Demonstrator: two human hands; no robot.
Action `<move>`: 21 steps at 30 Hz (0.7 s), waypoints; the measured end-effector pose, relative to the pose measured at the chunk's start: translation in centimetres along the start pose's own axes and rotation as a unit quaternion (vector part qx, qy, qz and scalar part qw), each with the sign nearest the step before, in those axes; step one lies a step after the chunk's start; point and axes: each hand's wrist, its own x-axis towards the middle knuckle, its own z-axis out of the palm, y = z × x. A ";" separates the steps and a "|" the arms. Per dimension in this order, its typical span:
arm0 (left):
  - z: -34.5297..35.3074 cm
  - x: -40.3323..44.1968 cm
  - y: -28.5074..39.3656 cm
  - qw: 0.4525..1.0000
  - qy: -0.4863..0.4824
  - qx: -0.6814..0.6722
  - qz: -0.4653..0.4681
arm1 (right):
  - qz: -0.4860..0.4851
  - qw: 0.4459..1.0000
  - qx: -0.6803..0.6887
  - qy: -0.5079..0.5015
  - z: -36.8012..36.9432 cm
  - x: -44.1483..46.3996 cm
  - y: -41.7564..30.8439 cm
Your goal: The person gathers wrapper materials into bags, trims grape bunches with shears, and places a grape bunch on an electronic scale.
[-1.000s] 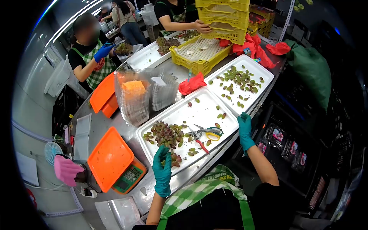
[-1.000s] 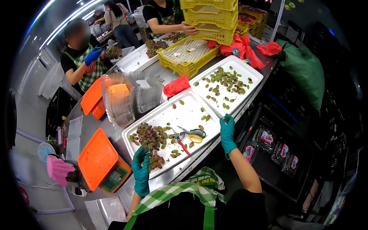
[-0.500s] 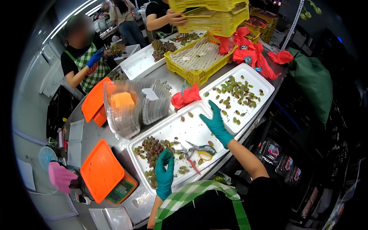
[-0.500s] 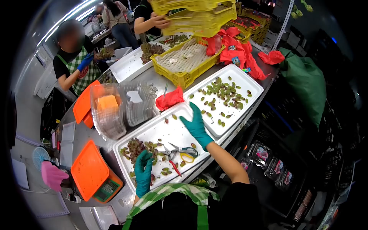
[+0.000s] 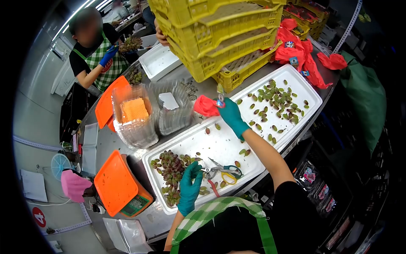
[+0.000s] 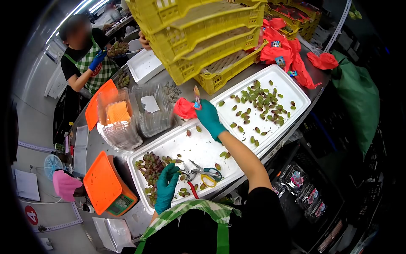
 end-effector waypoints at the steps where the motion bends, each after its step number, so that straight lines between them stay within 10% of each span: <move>1: 0.3 0.3 0.1 1.000 -0.003 -0.005 0.013 | 0.000 1.000 0.005 0.005 -1.7 -1.4 -2.0; 7: 2.7 3.2 2.5 0.980 -0.007 -0.196 0.022 | 0.092 0.898 0.322 -0.285 -4.5 -10.3 -3.9; 21: 6.4 5.3 4.7 0.988 0.026 -0.155 0.003 | 0.014 0.912 0.196 -0.360 -7.2 -14.2 -5.8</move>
